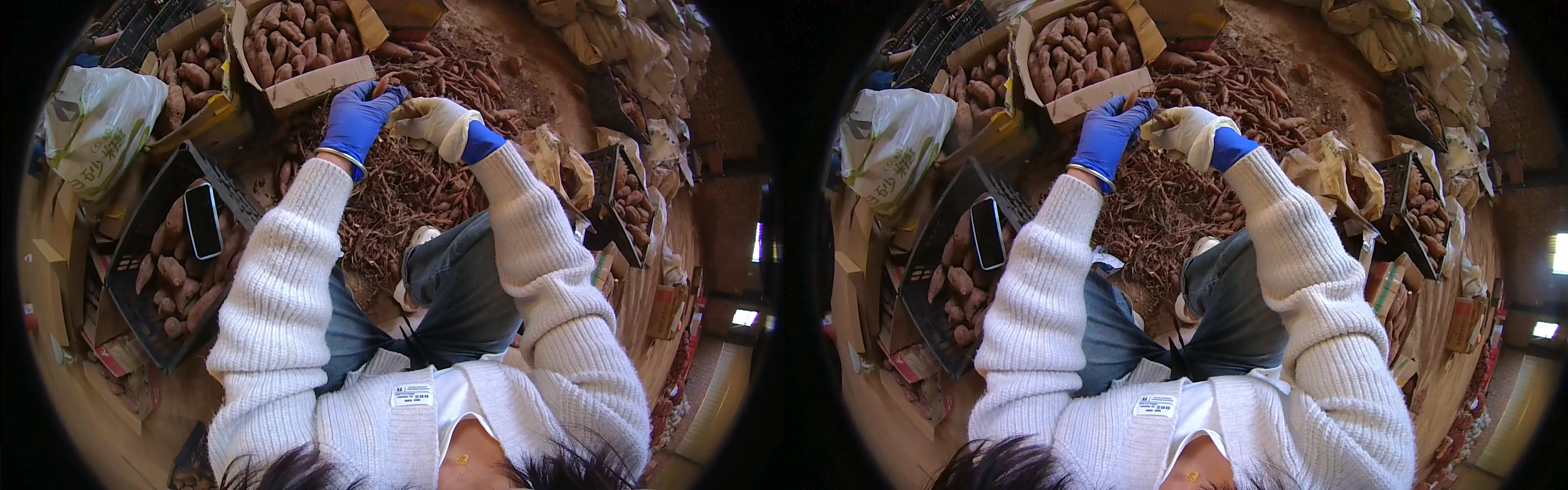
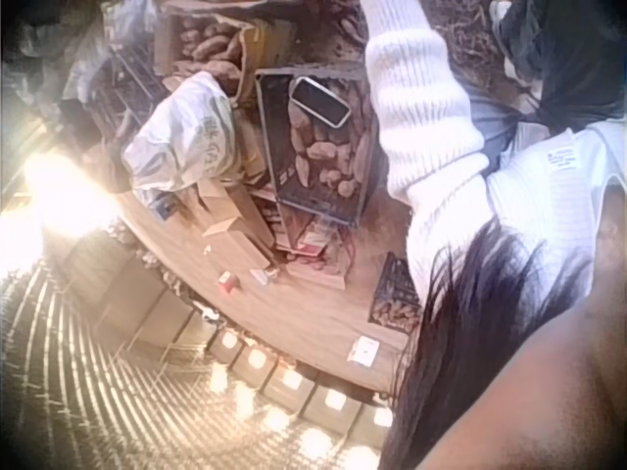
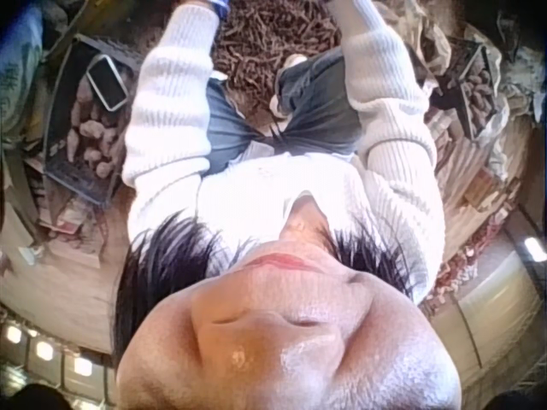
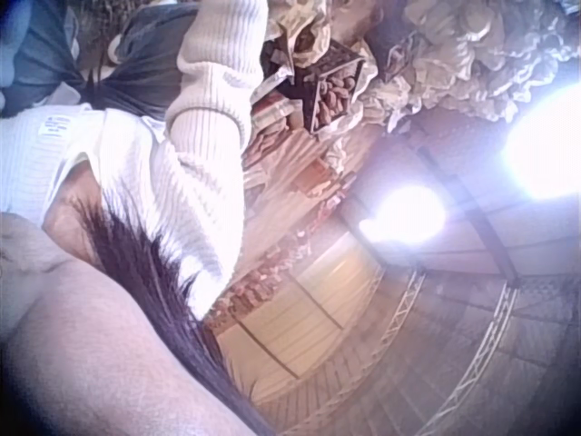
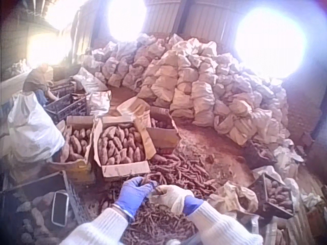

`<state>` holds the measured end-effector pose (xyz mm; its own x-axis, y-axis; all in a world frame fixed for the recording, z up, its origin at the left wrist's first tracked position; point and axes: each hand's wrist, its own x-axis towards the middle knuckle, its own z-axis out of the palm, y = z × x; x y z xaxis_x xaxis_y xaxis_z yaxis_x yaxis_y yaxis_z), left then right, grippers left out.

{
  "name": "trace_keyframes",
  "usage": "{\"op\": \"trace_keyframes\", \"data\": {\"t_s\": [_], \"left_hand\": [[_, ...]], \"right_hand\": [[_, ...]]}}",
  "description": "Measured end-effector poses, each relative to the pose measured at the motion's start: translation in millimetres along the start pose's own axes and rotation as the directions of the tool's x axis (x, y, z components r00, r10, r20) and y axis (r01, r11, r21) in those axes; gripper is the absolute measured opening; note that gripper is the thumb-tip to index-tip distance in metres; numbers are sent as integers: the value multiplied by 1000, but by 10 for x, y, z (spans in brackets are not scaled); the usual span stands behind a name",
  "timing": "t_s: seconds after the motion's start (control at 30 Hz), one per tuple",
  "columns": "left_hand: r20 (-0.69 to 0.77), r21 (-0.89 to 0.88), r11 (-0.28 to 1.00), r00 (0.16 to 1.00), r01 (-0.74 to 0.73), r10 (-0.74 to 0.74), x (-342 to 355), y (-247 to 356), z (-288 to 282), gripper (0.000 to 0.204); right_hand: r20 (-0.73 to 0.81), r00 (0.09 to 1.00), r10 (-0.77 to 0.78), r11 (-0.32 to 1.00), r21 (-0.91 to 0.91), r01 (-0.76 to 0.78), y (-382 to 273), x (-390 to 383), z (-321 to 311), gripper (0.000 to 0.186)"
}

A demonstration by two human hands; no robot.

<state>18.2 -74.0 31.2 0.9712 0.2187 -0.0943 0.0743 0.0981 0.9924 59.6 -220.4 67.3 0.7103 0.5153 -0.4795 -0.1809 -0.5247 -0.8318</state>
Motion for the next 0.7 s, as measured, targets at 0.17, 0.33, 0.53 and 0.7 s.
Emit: {"op": "trace_keyframes", "data": {"t_s": [0.17, 0.33, 0.53, 0.7], "left_hand": [[3, 452, 871, 977, -192, 214, 33, -41, -59, 29], [39, 529, 822, 974, -210, 223, 26, -32, -76, 34], [-22, 503, 835, 963, -222, 269, 64, -110, -72, 39], [31, 137, 990, 998, 47, -52, 12, -49, -149, 33]], "right_hand": [[3, 1000, -3, 997, 76, 3, 161, 133, -56, 17], [-161, 987, -28, 963, -271, -17, 121, 121, 5, 19], [-379, 774, -507, 785, -574, 233, 392, 316, -86, 25], [-256, 835, -487, 767, -584, 267, 143, 132, -69, 22]]}}
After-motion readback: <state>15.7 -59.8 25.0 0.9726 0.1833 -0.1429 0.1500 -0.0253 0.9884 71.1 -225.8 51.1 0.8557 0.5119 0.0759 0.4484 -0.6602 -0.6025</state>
